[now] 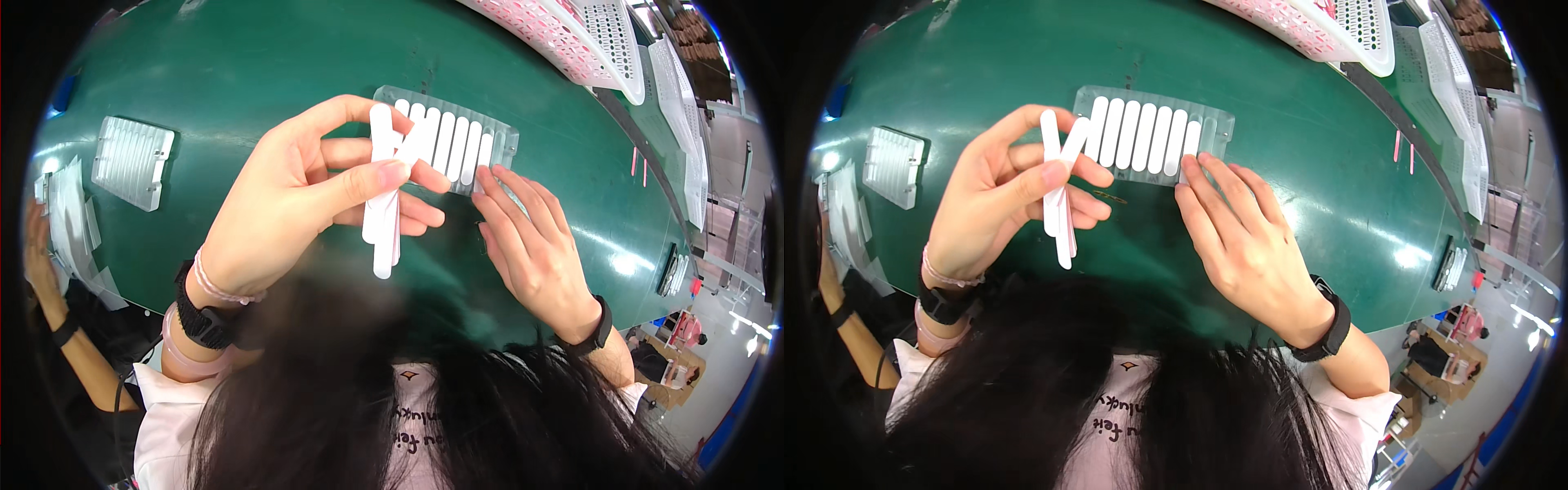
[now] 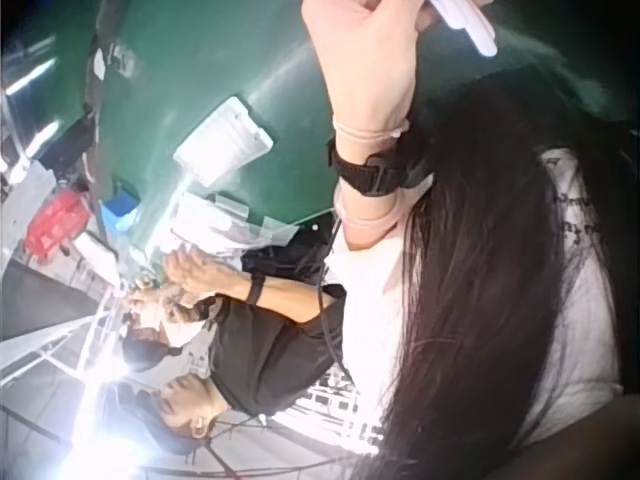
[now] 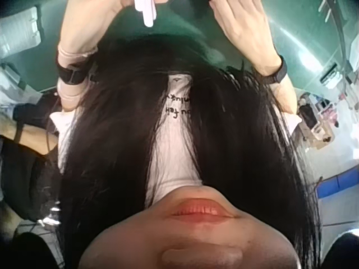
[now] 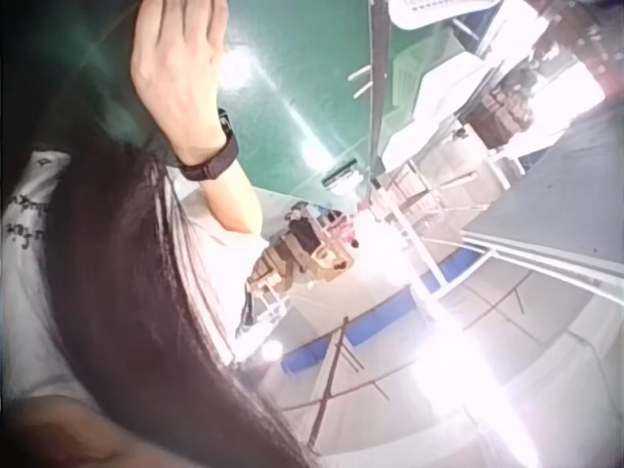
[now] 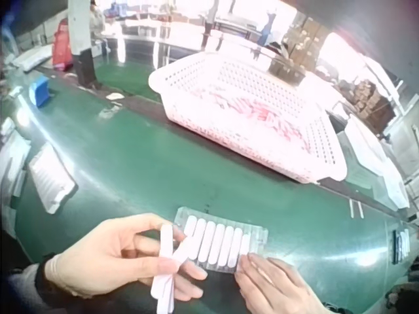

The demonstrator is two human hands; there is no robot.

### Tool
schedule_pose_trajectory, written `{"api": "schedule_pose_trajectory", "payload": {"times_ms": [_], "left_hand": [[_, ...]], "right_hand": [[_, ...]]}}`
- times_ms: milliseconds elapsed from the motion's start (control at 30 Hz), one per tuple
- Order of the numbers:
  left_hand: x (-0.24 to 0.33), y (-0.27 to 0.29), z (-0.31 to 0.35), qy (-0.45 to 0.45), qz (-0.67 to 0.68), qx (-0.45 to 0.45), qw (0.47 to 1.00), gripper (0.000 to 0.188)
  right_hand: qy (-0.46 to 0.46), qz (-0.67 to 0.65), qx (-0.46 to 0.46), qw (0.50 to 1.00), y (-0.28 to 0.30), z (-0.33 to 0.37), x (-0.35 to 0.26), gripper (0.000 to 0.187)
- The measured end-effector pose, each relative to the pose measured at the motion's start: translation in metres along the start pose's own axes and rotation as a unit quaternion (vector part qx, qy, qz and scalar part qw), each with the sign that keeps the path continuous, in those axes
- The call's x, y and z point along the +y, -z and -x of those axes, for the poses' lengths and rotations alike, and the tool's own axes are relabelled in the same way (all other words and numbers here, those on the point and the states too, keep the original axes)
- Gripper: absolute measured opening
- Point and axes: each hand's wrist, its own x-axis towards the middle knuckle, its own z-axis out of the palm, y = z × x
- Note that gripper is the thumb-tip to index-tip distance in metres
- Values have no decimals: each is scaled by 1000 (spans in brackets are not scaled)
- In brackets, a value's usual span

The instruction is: Sorting white and pink plastic strips and placing them into a slotted plastic tray on a factory assembly line.

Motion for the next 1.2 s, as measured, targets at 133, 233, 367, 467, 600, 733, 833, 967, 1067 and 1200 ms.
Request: {"api": "schedule_pose_trajectory", "payload": {"times_ms": [133,233,367,467,600,733,833,967,1067,1200], "left_hand": [[1,1,0,-20,-6,0,1000,40],[2,0,1,-28,-10,3,1000,42],[1,2,2,-28,-7,-3,1000,39],[-1,4,2,-29,3,-4,1000,34],[-4,6,1,-47,39,-10,998,31],[-7,5,1,-52,68,13,996,34],[-7,-1,3,-54,94,15,994,44],[-7,-3,3,-39,113,-5,993,49],[-6,-1,3,-34,112,-17,993,47],[-5,0,5,-29,123,-26,992,45]], "right_hand": [[-43,-3,-20,999,2,-2,-7,26],[-51,1,-19,999,2,-2,-7,28],[-47,13,-17,999,1,-3,-9,31],[-53,25,-16,998,2,-1,-14,33],[-36,13,23,999,5,2,-17,33],[71,-76,170,980,14,-20,-30,31],[166,-31,194,966,14,-43,-43,28],[197,-30,213,956,8,-52,-39,18],[200,-15,209,957,10,-52,-37,17],[195,15,213,957,11,-49,-36,20]]}}
